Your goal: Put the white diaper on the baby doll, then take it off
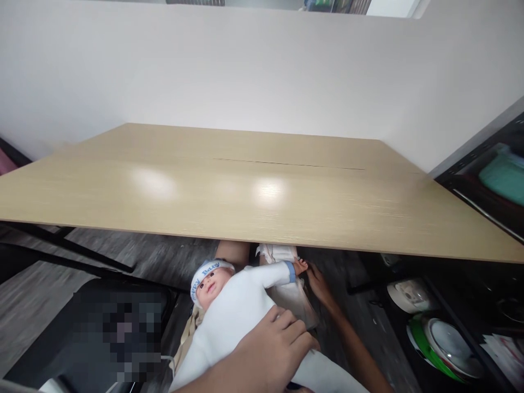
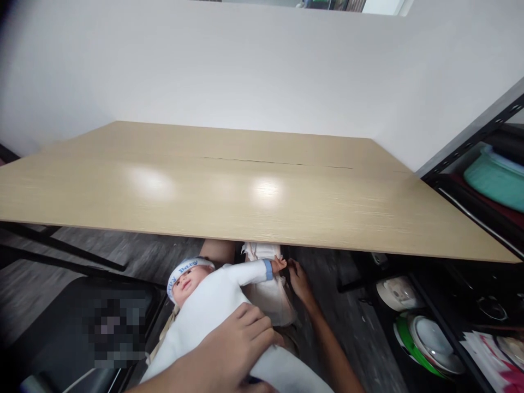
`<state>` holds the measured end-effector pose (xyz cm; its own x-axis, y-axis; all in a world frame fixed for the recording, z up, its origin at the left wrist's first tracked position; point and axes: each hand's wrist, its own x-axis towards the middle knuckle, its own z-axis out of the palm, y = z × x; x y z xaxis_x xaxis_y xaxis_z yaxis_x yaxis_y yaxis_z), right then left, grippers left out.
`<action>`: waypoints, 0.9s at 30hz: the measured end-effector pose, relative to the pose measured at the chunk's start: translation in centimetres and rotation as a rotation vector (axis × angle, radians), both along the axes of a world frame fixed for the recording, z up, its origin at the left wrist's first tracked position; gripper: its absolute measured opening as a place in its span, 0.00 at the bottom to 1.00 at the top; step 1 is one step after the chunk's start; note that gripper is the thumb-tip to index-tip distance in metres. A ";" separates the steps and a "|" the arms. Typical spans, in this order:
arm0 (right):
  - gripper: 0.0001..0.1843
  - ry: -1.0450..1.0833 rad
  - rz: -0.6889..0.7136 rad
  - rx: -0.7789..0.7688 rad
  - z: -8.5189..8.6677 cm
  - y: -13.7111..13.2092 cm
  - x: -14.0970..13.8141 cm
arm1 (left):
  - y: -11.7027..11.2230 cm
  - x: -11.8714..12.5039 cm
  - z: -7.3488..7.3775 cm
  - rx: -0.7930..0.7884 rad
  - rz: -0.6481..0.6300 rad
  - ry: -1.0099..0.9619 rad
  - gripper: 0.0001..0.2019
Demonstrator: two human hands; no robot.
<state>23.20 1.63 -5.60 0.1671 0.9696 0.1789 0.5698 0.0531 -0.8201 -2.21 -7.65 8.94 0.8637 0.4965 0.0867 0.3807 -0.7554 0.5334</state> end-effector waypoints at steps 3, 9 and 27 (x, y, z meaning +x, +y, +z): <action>0.37 0.003 -0.098 0.033 0.7 -1.5 1.8 | 0.0 0.0 0.2 0.031 0.000 -0.014 0.28; 0.20 -0.195 0.197 0.165 9.2 -3.9 -1.7 | -0.3 -0.3 0.3 0.075 -0.001 -0.091 0.30; 0.12 -0.437 0.762 0.165 16.0 -3.3 -11.3 | -8.9 -15.4 -10.1 0.227 0.959 -0.715 0.06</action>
<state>11.86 -1.66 10.37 -0.6277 0.7460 0.2225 0.5914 0.6429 -0.4867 -17.65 -16.53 -1.13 -0.1230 0.8190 0.5605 0.5102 -0.4323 0.7435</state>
